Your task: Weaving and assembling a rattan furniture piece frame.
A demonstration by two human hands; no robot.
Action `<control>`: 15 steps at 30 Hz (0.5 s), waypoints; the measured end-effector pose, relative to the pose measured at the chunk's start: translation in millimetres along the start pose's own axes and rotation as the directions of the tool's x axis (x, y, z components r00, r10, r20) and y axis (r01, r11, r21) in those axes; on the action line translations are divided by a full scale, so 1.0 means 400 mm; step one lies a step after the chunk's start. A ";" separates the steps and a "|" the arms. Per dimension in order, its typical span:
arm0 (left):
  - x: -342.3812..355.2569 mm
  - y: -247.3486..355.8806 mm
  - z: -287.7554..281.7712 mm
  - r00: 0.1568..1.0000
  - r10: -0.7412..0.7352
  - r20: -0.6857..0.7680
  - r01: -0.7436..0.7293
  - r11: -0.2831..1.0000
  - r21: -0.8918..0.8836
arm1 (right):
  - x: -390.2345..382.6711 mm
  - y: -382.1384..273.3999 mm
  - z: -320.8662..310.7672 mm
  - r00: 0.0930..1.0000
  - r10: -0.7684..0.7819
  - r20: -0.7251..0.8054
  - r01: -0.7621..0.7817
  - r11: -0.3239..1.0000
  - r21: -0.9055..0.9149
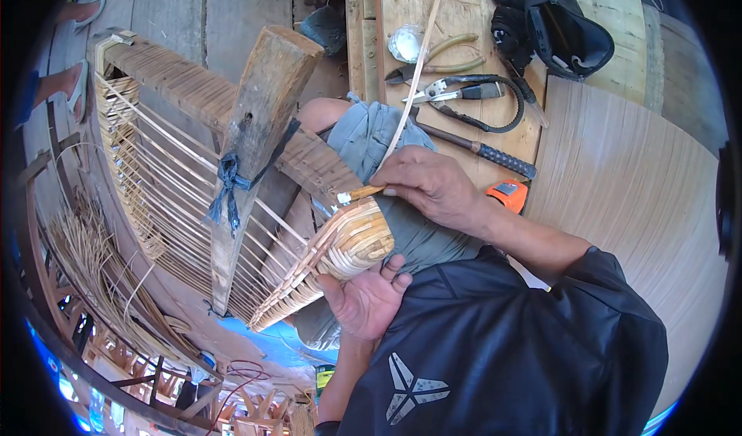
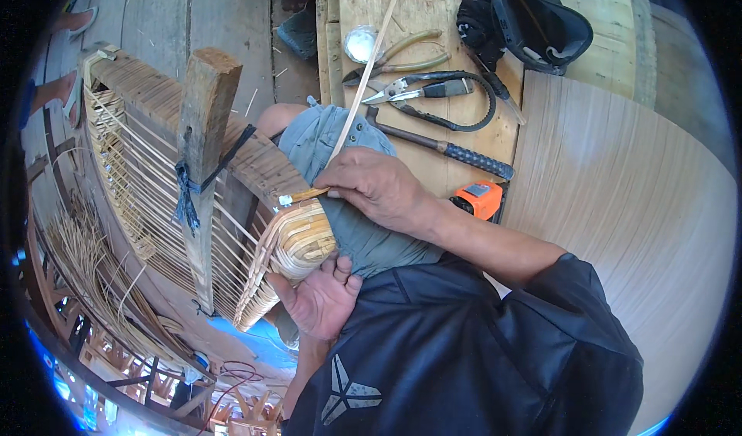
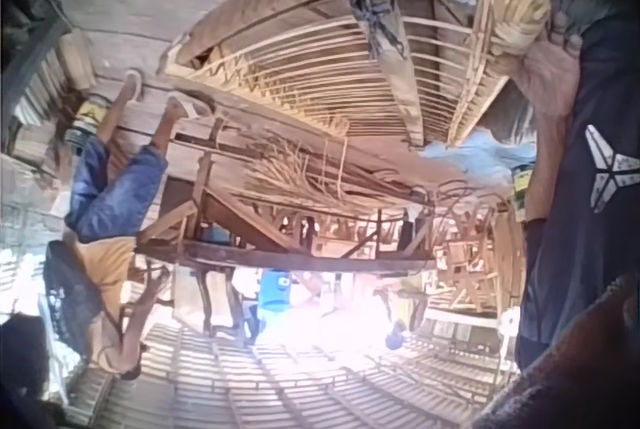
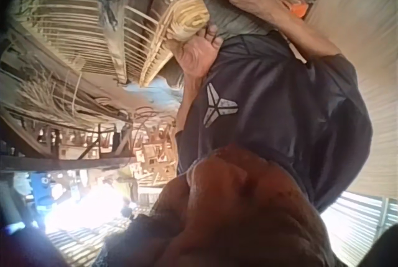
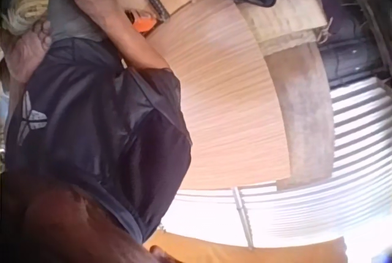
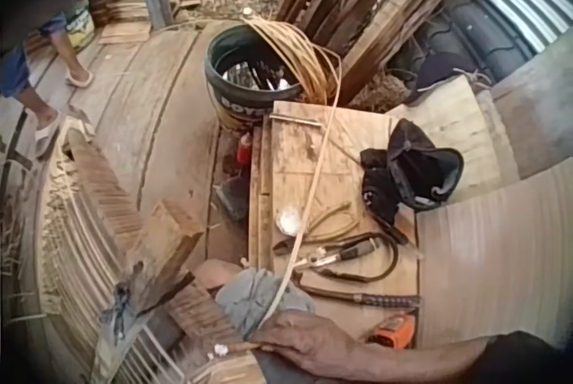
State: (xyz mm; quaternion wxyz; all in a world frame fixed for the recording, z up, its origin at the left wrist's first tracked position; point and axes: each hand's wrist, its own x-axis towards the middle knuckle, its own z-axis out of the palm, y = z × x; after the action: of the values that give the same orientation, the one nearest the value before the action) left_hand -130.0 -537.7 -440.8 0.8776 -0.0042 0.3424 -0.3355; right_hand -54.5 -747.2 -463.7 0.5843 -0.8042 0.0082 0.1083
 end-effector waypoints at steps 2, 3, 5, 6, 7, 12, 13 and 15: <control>0.000 0.001 -0.001 1.000 -0.004 0.008 0.004 1.000 0.005 | 0.002 0.014 0.004 0.992 -0.125 0.001 0.125 0.992 -0.028; -0.002 0.001 0.000 1.000 -0.014 -0.012 0.015 1.000 0.014 | 0.003 0.016 -0.001 0.992 -0.123 0.002 0.123 0.992 -0.030; -0.006 0.004 0.002 0.999 -0.016 -0.034 0.017 1.000 0.023 | 0.012 0.018 -0.008 0.992 -0.123 0.011 0.124 0.988 -0.097; -0.007 0.006 0.005 0.999 -0.024 -0.036 0.026 0.999 0.041 | 0.018 0.010 -0.014 0.992 -0.124 0.013 0.124 0.988 -0.096; -0.008 0.008 0.008 0.999 -0.032 -0.038 0.034 0.998 0.060 | 0.027 -0.003 -0.023 0.989 -0.145 0.006 0.144 0.979 -0.144; -0.019 0.028 0.037 0.985 -0.155 -0.072 0.165 0.973 0.159 | 0.026 0.001 -0.011 0.976 -0.209 -0.053 0.203 0.974 -0.104; -0.018 0.029 0.045 0.974 -0.211 -0.084 0.223 0.956 0.192 | 0.026 -0.002 -0.015 0.981 -0.189 -0.044 0.183 0.977 -0.106; -0.013 0.029 0.064 0.969 -0.231 -0.086 0.245 0.942 0.228 | 0.034 -0.014 -0.021 0.985 -0.168 -0.036 0.164 0.981 -0.104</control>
State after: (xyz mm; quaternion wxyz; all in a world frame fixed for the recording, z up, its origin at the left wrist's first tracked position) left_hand -110.7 -531.3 -420.9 0.8144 0.0690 0.3222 -0.4776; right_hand -39.1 -751.8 -458.4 0.5497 -0.8327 -0.0514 0.0417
